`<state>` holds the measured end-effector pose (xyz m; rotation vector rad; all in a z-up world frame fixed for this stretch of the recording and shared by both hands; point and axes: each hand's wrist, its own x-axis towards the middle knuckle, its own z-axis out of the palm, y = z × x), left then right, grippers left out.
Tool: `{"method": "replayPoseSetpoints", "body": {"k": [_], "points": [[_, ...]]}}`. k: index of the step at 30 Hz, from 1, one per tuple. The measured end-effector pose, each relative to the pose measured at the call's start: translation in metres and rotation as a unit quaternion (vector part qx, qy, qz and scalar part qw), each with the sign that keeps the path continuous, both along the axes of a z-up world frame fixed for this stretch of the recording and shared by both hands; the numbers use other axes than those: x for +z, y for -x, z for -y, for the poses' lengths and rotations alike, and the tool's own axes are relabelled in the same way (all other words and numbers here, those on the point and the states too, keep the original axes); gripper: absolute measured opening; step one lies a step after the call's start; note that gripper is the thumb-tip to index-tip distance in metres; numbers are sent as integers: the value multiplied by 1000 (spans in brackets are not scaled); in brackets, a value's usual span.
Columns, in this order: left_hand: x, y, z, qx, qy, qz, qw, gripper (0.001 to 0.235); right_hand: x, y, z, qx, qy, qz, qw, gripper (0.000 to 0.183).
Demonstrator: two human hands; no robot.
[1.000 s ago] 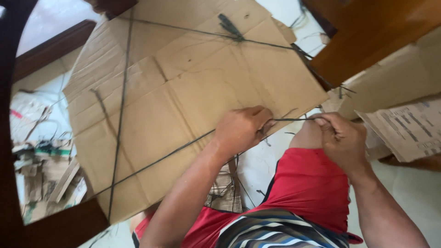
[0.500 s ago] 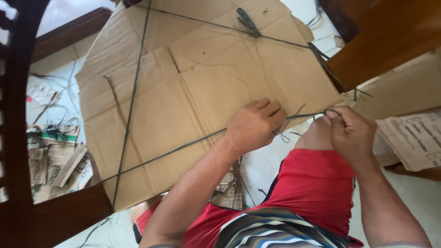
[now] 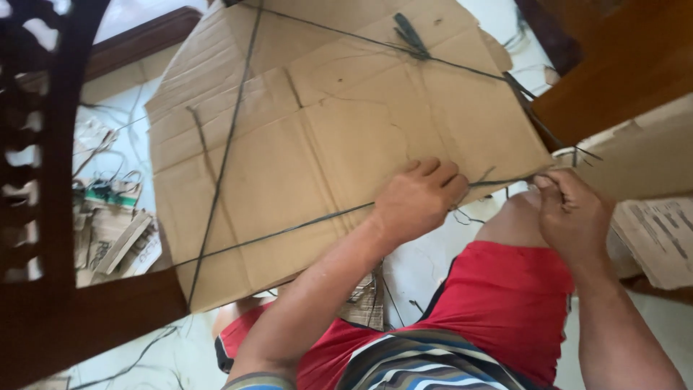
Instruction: The person sits on the floor and ties a long black cord around a flattened cardboard sheet placed on a table. They wrap the cord multiple times and tie knots to secure it.
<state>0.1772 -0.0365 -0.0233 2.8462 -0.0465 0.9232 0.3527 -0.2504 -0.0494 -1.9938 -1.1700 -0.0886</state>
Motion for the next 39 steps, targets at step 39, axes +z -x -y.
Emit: {"method": "replayPoseSetpoints", "body": {"k": [39], "points": [[23,-23,-21,61,393,-29,917,6,21,15,-54,29,-247,-459,853,19]]}}
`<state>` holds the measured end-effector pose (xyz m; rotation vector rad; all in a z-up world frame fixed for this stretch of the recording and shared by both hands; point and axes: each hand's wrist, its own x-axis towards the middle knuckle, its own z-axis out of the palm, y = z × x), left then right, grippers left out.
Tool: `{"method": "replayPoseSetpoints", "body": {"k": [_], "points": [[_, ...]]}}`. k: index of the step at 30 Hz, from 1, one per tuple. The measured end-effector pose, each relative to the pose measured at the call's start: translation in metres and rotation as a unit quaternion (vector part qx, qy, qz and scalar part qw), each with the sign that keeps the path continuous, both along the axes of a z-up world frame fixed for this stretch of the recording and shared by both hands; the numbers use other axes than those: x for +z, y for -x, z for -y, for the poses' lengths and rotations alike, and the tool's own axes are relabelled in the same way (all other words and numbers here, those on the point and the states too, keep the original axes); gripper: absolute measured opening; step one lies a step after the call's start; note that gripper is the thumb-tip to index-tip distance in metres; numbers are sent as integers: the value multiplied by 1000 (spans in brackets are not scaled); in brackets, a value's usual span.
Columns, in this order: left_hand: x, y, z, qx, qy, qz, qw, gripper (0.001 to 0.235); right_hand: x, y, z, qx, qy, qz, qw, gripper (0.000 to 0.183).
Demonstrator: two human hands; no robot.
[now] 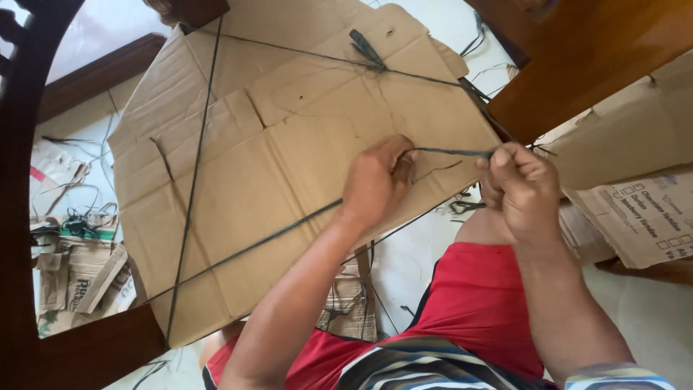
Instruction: The person sits on the floor and ties a long black cord around a flattened cardboard sheet placed on a table. They wrap the cord multiple times and tie knots to secure it.
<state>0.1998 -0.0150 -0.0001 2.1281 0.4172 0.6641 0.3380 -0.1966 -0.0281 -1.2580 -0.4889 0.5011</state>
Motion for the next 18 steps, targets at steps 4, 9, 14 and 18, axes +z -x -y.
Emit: {"method": "replayPoseSetpoints", "body": {"k": [4,9,14,18], "points": [[-2,-2,-6,4,18,20,1000,6,13,8,-13,42,-62,-91,993,22],[-4,-3,-3,4,23,13,1000,7,12,10,-10,49,-103,-156,981,22],[-6,2,4,-13,-100,-10,995,11,-5,-5,4,25,-76,-171,982,19],[0,7,5,-4,-128,-19,992,11,5,-7,-4,20,-63,-195,979,20]]}}
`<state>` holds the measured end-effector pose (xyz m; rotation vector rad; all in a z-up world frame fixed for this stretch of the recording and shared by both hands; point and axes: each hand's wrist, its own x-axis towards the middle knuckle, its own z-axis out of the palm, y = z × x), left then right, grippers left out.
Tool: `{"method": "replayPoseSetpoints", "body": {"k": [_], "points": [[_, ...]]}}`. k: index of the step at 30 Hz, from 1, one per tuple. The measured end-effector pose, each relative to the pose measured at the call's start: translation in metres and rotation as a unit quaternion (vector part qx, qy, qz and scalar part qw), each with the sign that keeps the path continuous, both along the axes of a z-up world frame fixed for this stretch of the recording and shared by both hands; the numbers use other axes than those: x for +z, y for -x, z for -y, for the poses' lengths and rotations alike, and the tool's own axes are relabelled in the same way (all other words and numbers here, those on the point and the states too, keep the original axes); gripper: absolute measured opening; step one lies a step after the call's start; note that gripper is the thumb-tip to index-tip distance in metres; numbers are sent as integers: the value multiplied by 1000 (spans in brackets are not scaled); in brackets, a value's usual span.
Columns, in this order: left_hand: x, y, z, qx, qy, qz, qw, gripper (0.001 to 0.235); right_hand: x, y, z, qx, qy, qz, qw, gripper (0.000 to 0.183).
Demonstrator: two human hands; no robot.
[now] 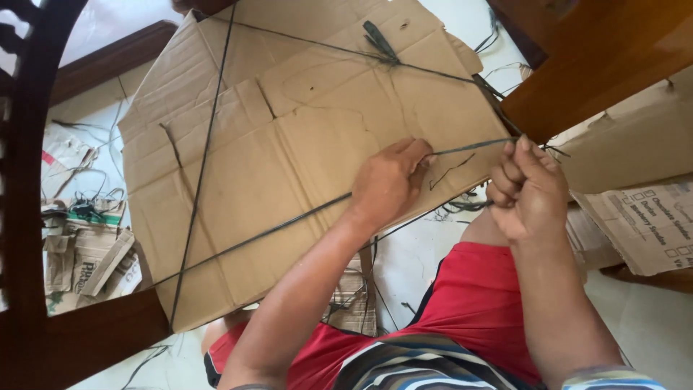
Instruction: The person sits on the floor and ties a long black cord around a flattened cardboard sheet placed on a table. They wrap the cord multiple times and tie knots to secure it.
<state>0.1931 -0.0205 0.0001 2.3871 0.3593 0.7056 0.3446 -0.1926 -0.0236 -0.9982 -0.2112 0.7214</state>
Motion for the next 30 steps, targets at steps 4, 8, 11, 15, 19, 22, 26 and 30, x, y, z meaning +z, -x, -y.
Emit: {"method": "replayPoseSetpoints", "body": {"k": [4,8,11,15,19,22,26,30], "points": [[1,1,0,-13,36,8,999,10,7,-6,-12,-18,33,-73,997,23],[-3,7,2,15,21,-2,1000,18,3,-7,-21,-17,39,-107,993,20],[-4,6,0,29,4,23,999,8,7,-8,-29,-8,37,-89,995,19],[-10,-7,-1,46,22,-9,999,15,7,-17,-34,36,-5,-81,996,19],[-10,-20,-17,74,91,-38,992,13,45,-5,-67,-38,63,-32,997,17],[-12,-33,-32,117,71,-38,990,17,57,-14,-98,-39,95,82,991,19],[-5,-44,-44,174,71,-24,982,11,49,-46,-133,-97,244,498,826,15],[-5,-50,-51,194,79,-24,977,10,25,-75,-157,-82,315,662,675,41]]}}
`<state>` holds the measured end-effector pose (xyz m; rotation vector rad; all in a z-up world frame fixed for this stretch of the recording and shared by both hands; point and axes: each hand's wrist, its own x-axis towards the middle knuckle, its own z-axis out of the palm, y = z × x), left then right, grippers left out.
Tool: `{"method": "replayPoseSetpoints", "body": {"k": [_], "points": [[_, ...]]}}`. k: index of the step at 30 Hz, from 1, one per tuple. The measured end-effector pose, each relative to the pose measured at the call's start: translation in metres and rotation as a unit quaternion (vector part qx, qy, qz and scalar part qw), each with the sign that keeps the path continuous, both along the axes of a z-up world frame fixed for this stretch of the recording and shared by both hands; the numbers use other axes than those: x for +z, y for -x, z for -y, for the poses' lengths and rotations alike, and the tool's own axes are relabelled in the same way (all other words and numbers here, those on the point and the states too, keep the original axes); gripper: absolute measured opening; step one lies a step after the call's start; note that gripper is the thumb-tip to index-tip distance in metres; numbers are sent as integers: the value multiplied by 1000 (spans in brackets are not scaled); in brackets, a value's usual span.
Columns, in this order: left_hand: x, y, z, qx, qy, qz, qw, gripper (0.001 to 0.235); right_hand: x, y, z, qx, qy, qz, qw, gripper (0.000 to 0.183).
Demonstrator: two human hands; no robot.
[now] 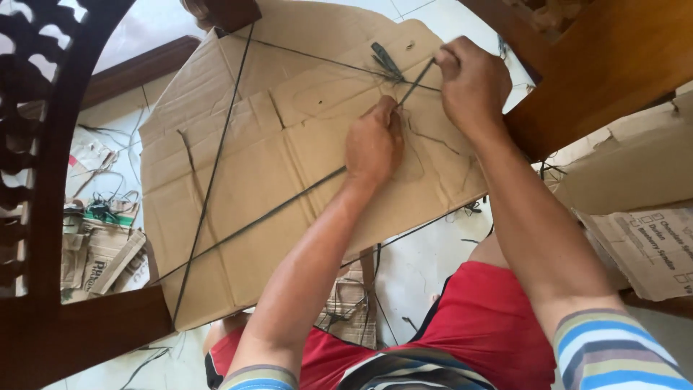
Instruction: The person sits on the floor and ties a long black cord around a flattened cardboard sheet placed on a table. They wrap the cord multiple times and tie knots to secure it.
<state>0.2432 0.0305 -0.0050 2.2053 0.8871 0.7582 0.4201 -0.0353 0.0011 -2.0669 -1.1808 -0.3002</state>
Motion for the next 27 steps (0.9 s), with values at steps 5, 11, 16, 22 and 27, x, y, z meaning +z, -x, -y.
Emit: {"method": "replayPoseSetpoints", "body": {"k": [5,11,16,22,27], "points": [[10,-2,0,35,43,-36,998,10,2,-11,-24,45,-35,178,982,33],[10,-6,-2,47,47,-57,996,10,-8,-22,-25,30,-36,243,969,8],[12,-6,-3,45,61,-58,995,12,7,33,15,-38,-16,153,987,16],[11,-10,-3,47,46,-59,996,17,2,49,20,3,71,124,990,28],[-2,-16,-8,63,-1,-56,996,19,-2,53,16,43,37,165,985,13]]}}
